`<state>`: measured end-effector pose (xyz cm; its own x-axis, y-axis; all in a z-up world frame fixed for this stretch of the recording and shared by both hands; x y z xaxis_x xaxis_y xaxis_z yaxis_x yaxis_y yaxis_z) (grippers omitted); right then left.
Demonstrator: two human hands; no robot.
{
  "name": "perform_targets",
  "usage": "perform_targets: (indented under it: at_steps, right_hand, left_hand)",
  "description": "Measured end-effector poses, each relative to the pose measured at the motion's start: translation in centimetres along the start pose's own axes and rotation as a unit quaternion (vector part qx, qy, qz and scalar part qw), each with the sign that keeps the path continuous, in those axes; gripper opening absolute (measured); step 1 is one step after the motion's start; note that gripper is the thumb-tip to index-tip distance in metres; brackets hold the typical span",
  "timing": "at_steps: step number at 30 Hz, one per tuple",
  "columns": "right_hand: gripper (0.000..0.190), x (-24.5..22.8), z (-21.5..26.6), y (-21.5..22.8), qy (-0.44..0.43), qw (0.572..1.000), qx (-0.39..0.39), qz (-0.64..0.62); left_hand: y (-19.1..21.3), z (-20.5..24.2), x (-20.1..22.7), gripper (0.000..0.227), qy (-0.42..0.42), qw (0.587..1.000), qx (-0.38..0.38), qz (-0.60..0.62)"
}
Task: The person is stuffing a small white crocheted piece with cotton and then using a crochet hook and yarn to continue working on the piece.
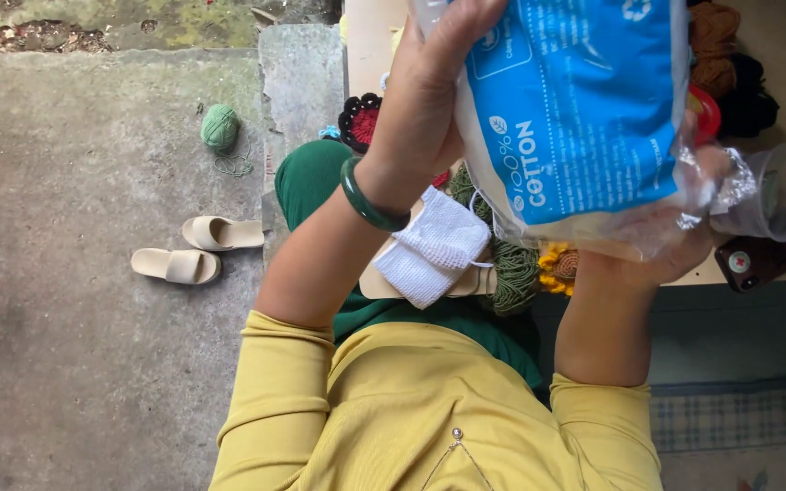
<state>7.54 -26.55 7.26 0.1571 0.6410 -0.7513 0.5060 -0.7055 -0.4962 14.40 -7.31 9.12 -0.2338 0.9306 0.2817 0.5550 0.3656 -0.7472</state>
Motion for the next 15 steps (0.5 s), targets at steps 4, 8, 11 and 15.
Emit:
perform_targets:
  at_steps: [4, 8, 11, 15]
  right_hand:
    - [0.023, -2.4, 3.2, 0.9, 0.034, 0.997, -0.044, -0.051]
    - [0.044, -9.9, 15.4, 13.3, 0.081, 0.953, 0.228, 0.182]
    - [0.016, -8.1, 17.3, 14.4, 0.011, 0.956, 0.287, 0.066]
    - [0.025, -3.1, 14.1, 10.7, -0.051, 0.959, 0.278, 0.001]
  left_hand:
    - [1.7, 0.8, 0.4, 0.047, -0.033, 0.997, 0.071, -0.006]
    - [4.8, 0.9, 0.8, 0.048, -0.042, 0.994, 0.096, -0.026]
    - [7.2, 1.2, 1.8, 0.049, -0.038, 0.991, 0.120, -0.039]
    - [7.7, 1.5, 1.1, 0.051, -0.018, 0.990, 0.130, -0.044]
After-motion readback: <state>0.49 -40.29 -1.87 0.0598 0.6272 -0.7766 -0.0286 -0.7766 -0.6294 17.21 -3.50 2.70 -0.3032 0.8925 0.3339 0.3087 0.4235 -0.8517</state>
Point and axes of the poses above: each hand's wrist, its own z-axis away from the middle knuckle, its own y-axis out of the back of the hand, x = y × z, the point moved 10 cm from there along -z, towards the middle knuckle, and after that the axes turned 12 degrees about -y, right-handed, at the moved point
